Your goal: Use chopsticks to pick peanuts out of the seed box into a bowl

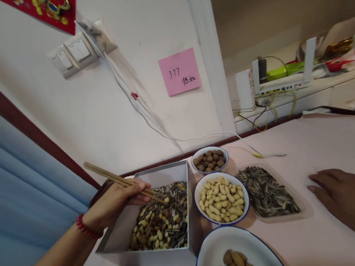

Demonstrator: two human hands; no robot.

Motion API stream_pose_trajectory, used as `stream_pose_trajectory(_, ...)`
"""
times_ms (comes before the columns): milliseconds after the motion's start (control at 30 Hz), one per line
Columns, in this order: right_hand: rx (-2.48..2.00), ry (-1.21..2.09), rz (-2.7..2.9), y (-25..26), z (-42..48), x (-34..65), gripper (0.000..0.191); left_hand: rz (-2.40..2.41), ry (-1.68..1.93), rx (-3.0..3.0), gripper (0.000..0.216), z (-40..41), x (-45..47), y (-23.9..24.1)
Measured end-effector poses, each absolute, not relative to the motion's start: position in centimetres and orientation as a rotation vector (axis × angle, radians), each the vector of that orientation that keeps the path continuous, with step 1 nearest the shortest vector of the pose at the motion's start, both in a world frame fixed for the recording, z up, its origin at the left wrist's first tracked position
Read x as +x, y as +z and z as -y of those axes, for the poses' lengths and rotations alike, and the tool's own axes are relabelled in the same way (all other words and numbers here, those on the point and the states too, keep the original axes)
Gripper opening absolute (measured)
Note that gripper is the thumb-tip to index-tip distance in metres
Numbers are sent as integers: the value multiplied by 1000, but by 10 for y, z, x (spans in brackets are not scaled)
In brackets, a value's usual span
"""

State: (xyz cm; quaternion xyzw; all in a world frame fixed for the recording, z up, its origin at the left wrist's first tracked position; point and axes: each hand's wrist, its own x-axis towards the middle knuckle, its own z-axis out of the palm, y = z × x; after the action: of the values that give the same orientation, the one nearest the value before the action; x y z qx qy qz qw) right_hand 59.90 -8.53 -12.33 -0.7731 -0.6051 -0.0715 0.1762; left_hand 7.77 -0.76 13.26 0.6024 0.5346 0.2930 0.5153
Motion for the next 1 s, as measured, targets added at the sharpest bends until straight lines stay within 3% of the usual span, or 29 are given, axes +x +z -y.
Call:
stream_pose_trajectory(233, -2221, -161, 1741, -102, 91, 585, 58, -1089, 763, 1490, 21, 15, 127, 159)
stream_pose_trajectory(567, -2234, -144, 1746, -83, 96, 571, 54, -912, 529, 1614, 30, 18, 220, 135)
stream_pose_trajectory(1000, -2188, -192, 1729, -116, 88, 595, 60, -1166, 702, 1646, 32, 23, 112, 155)
